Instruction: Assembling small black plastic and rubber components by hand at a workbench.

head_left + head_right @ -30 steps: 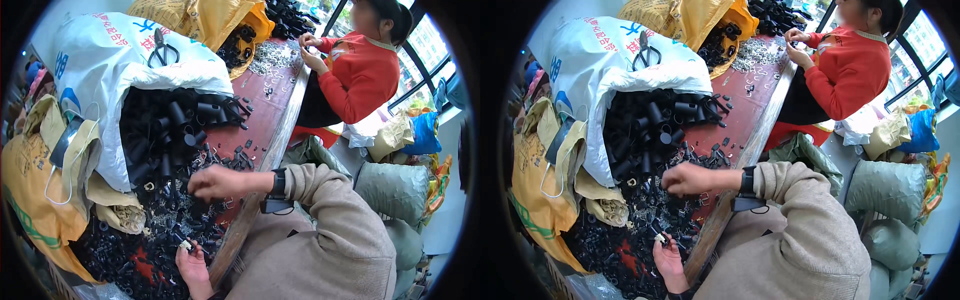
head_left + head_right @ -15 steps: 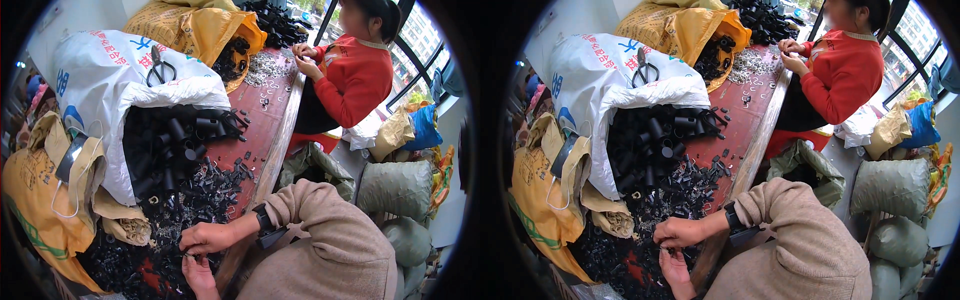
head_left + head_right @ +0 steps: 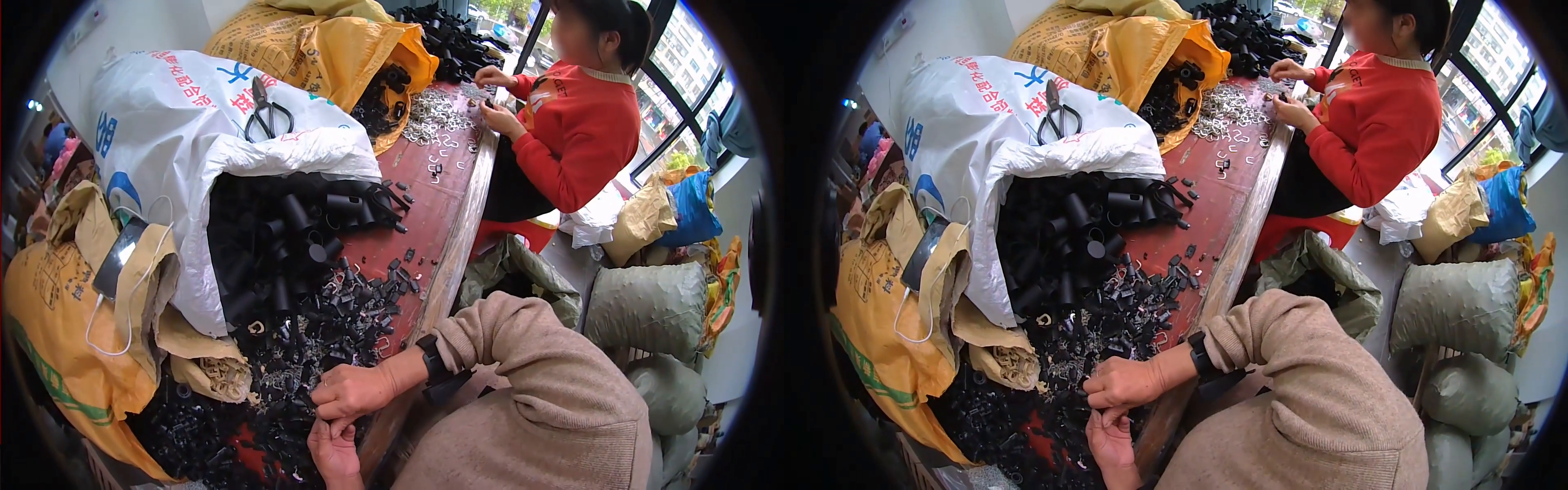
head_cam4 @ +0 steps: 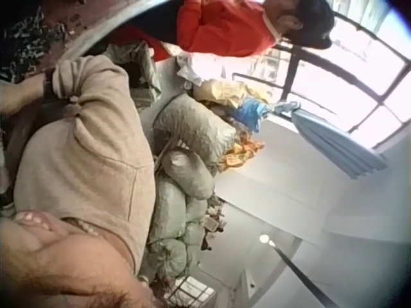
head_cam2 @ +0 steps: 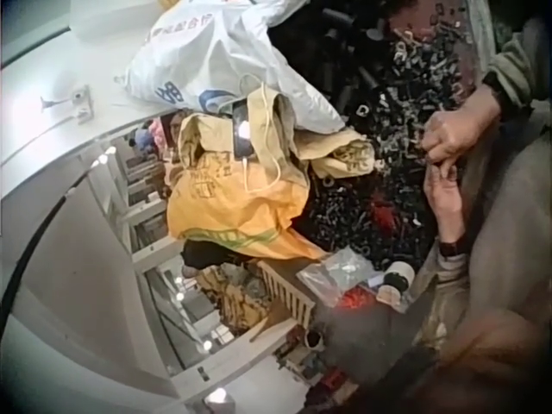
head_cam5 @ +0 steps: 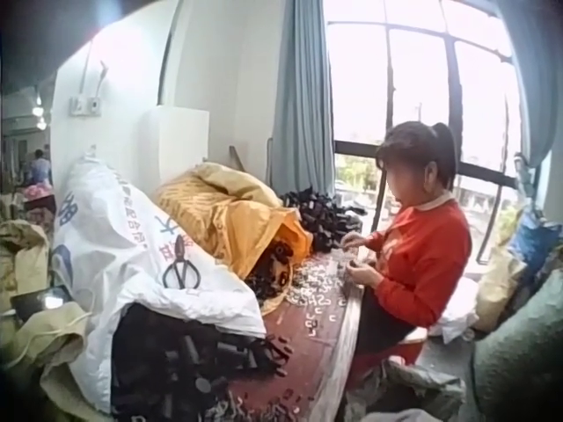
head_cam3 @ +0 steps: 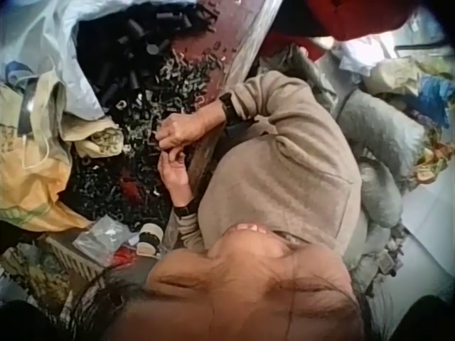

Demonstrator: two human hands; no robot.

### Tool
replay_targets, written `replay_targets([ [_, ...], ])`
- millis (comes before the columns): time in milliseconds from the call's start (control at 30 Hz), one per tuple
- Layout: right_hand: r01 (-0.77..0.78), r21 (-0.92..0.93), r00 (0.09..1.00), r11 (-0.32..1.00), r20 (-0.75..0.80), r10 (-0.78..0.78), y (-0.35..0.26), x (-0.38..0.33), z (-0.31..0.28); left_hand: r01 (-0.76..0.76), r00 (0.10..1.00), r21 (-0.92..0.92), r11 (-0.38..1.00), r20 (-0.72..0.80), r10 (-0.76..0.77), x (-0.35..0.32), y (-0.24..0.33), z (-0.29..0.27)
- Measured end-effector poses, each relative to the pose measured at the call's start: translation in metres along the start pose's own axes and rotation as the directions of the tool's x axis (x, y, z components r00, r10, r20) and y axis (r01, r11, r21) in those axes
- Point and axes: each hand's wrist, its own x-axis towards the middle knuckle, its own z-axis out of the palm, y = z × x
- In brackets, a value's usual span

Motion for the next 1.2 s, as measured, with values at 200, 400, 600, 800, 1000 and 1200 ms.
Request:
replay_targets([
  [200,-0.127,0.195,0.991,0.973,0.067,0.116,0.000,0.007,-0.006,-0.100,0.995,0.049,0.994,0.011,0.100,-0.001,0.011,0.010],
  [400,-0.309,0.244,0.949,0.919,0.145,0.281,-0.002,0.008,-0.022,0.008,1.000,0.103,0.995,0.028,-0.011,0.004,0.016,0.022],
  [600,-0.376,0.264,0.917,0.888,0.240,0.317,-0.001,0.012,-0.014,-0.012,0.996,0.027,1.000,0.086,0.009,0.001,0.008,0.009],
  [800,-0.426,0.283,0.895,0.860,0.273,0.353,0.000,0.010,-0.013,0.030,0.985,-0.062,0.998,0.170,-0.019,-0.002,0.012,0.010],
  [1000,-0.404,0.298,0.907,0.865,0.257,0.335,-0.002,0.003,-0.010,0.011,0.984,0.029,1.000,0.180,-0.016,-0.005,0.008,0.007],
  [1200,-0.371,0.320,0.924,0.872,0.225,0.310,-0.001,-0.002,-0.007,-0.058,0.984,0.137,0.989,0.173,0.034,-0.008,0.005,0.005],
])
